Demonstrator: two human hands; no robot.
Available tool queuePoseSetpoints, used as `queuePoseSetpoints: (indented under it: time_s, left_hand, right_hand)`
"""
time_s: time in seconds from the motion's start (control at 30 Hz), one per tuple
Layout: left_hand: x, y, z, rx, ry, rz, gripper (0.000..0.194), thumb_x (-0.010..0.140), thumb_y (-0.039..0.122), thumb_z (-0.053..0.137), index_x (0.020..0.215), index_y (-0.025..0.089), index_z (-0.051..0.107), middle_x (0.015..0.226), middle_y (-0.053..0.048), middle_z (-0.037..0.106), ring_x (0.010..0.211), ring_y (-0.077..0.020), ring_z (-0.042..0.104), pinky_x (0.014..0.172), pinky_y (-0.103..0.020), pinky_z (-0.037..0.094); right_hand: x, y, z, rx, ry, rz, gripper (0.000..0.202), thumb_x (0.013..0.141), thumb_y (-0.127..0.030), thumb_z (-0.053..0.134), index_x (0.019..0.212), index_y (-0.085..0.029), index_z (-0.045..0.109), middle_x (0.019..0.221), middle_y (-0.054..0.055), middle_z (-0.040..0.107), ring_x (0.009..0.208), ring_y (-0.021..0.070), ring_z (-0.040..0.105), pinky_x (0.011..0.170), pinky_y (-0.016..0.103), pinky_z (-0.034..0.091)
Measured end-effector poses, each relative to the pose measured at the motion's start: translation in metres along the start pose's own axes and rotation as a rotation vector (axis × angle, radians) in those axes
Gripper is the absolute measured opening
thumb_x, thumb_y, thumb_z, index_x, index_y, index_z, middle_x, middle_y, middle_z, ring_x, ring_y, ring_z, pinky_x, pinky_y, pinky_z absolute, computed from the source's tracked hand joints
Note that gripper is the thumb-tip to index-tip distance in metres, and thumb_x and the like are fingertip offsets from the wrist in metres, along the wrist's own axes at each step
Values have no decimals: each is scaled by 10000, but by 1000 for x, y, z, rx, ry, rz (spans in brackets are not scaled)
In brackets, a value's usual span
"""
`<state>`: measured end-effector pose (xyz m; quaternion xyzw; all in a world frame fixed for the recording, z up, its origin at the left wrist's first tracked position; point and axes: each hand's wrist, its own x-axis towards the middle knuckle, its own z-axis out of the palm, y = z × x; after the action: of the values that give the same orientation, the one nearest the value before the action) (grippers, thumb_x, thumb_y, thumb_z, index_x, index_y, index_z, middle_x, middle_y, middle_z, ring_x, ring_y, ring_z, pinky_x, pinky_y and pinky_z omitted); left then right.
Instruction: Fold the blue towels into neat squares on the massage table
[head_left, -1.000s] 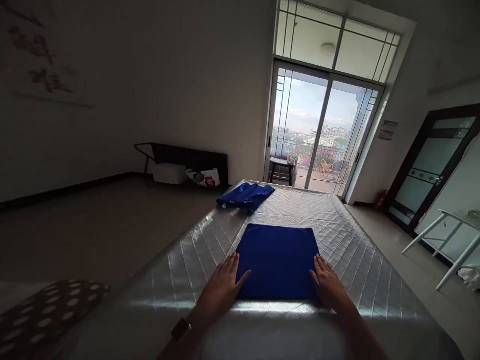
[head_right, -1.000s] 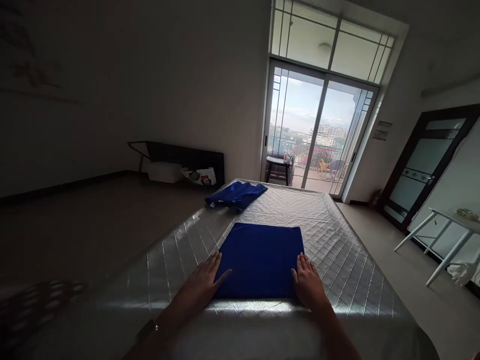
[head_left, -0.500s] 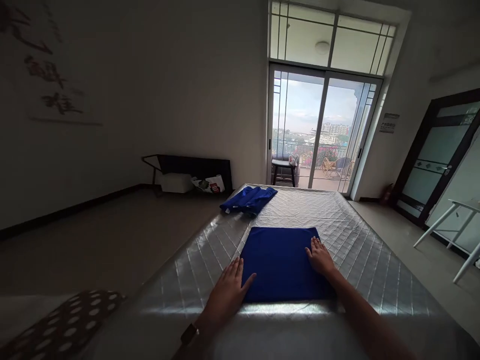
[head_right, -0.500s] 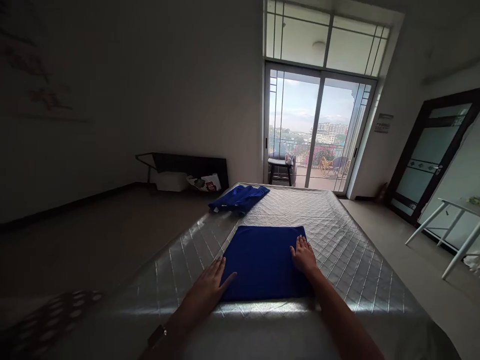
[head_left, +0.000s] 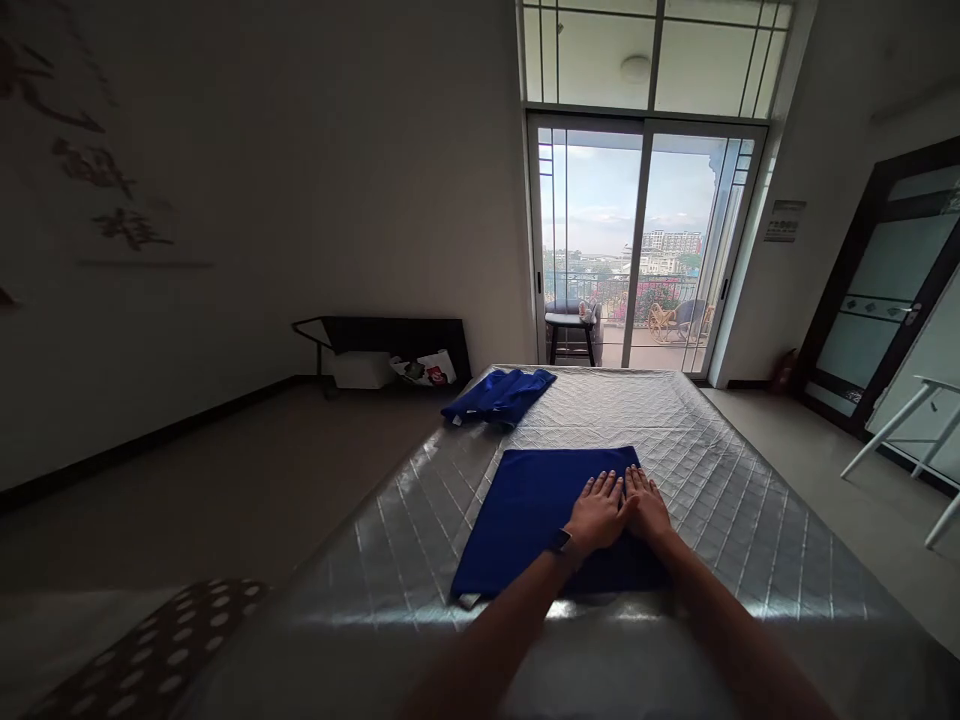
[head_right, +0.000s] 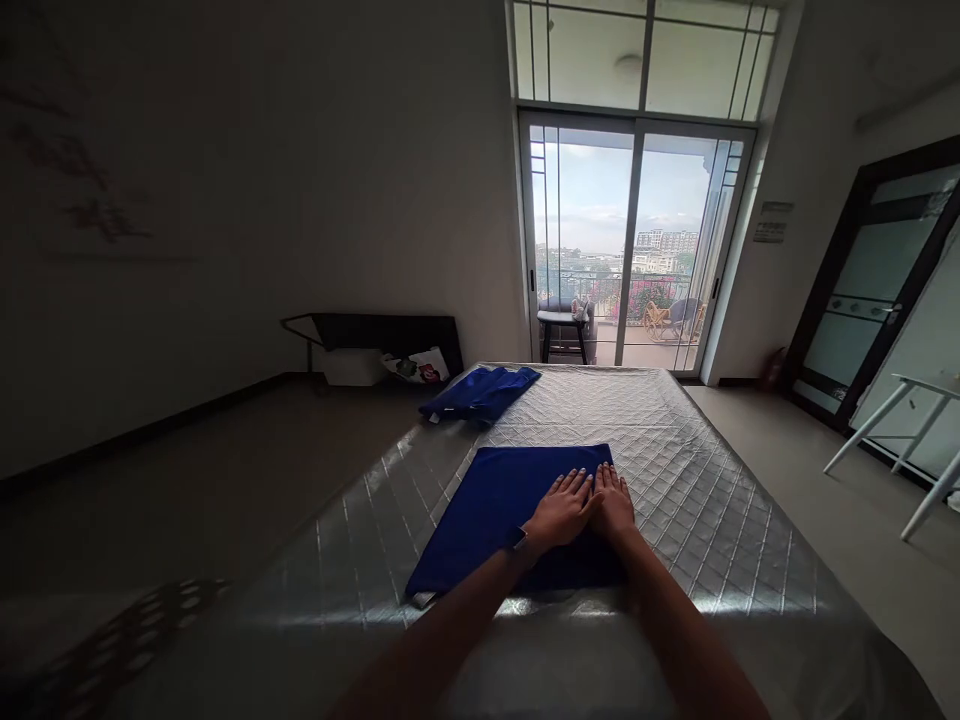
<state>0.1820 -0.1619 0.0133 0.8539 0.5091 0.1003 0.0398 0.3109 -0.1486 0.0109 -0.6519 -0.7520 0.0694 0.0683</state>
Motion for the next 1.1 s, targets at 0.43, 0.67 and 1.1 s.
queuePoseSetpoints:
  time_s: [0.43, 0.67, 1.1]
  left_hand:
    - [-61, -139, -11, 47, 42, -447, 789, 1006, 622, 143, 1551, 89, 347, 1622, -180, 304, 1517, -294, 258, 1230, -489, 204]
    - [-74, -167, -6, -17, 116, -456, 811, 995, 635, 213, 1525, 45, 383, 1603, -195, 335, 1505, -294, 292, 1226, -456, 237]
    - [-59, -167, -14, 114, 44, -547, 869, 975, 675, 182, 1510, 27, 406, 1585, -205, 370, 1494, -332, 307, 1228, -476, 243]
  right_hand:
    - [1, -6, -4, -24, -11, 72, 662, 1022, -388, 196, 1573, -25, 249, 1642, 155, 242, 1541, 201, 171, 1233, 384, 140]
    - [23, -8, -21, -102, -18, 49, 625, 1012, -341, 220, 1558, -56, 324, 1622, 163, 293, 1526, 234, 233, 1227, 443, 150]
    - [62, 0, -6, 22, -17, 45, 628, 1042, -371, 213, 1580, -51, 249, 1651, 127, 241, 1542, 187, 162, 1235, 334, 136]
